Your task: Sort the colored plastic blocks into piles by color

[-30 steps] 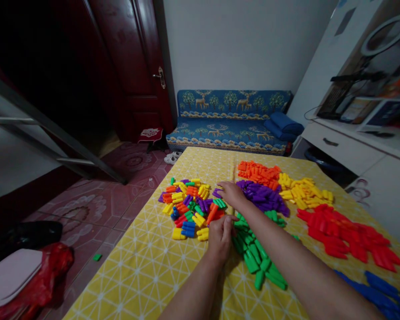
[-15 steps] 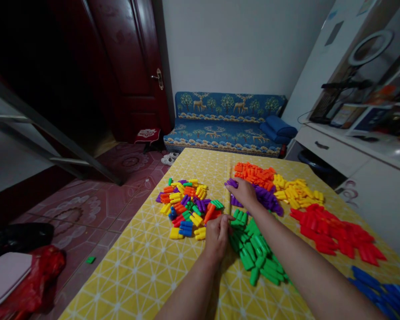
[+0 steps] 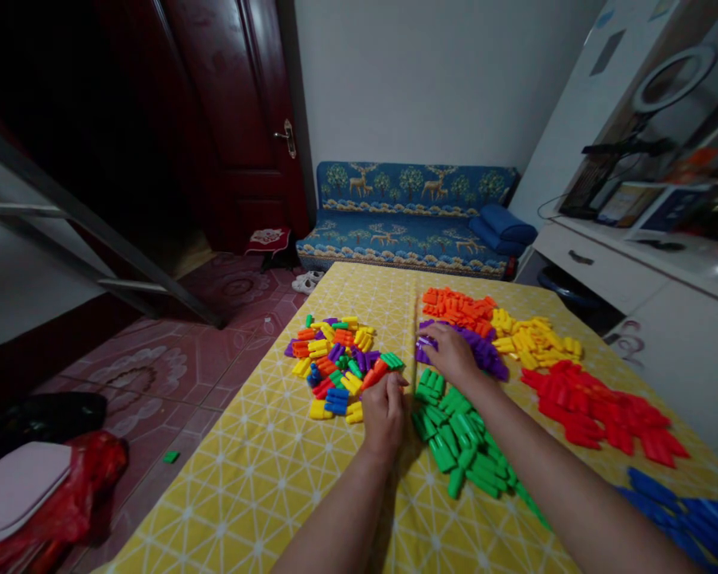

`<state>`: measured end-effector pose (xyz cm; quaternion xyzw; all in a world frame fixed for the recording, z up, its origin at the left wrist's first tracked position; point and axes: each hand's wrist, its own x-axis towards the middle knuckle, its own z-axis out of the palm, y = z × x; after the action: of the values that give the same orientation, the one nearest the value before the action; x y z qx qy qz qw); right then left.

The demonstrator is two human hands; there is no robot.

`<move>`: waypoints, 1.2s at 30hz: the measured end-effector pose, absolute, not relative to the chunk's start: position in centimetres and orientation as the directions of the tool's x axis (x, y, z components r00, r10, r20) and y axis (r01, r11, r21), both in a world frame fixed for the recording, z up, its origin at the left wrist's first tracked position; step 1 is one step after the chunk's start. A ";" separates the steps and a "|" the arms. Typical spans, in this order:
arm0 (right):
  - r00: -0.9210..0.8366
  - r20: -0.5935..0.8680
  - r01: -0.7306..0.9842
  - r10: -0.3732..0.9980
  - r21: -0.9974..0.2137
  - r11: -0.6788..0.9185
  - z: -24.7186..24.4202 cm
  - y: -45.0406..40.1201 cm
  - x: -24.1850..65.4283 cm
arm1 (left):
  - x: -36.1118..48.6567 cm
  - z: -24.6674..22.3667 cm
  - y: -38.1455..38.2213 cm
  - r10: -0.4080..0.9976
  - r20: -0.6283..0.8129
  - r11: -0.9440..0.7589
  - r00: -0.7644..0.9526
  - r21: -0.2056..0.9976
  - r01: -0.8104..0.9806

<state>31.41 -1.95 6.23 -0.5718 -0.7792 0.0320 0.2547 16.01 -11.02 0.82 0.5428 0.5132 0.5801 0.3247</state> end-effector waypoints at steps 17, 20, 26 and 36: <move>-0.047 0.237 0.808 0.970 -0.563 0.177 5.1 -4.9 29.4 | 15.3 1.3 -11.1 0.911 0.321 -0.258 -0.260 0.933 0.251; 0.108 0.272 0.745 0.956 -0.659 0.103 5.1 -6.3 32.5 | 15.4 0.9 -11.0 0.912 0.324 -0.258 -0.254 0.931 0.258; 0.144 0.320 0.834 0.937 -0.549 0.059 5.0 -9.2 36.0 | 15.6 1.0 -11.0 0.907 0.315 -0.255 -0.281 0.939 0.231; 0.145 0.494 0.470 0.857 -0.797 0.380 2.8 -14.5 23.2 | 13.5 1.9 -10.4 0.724 0.654 -0.447 -0.219 0.687 0.573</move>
<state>23.23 -14.52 2.80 -0.5275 -0.6288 0.1784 0.5427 13.45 -10.41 1.95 0.6216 0.5216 0.5809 0.0650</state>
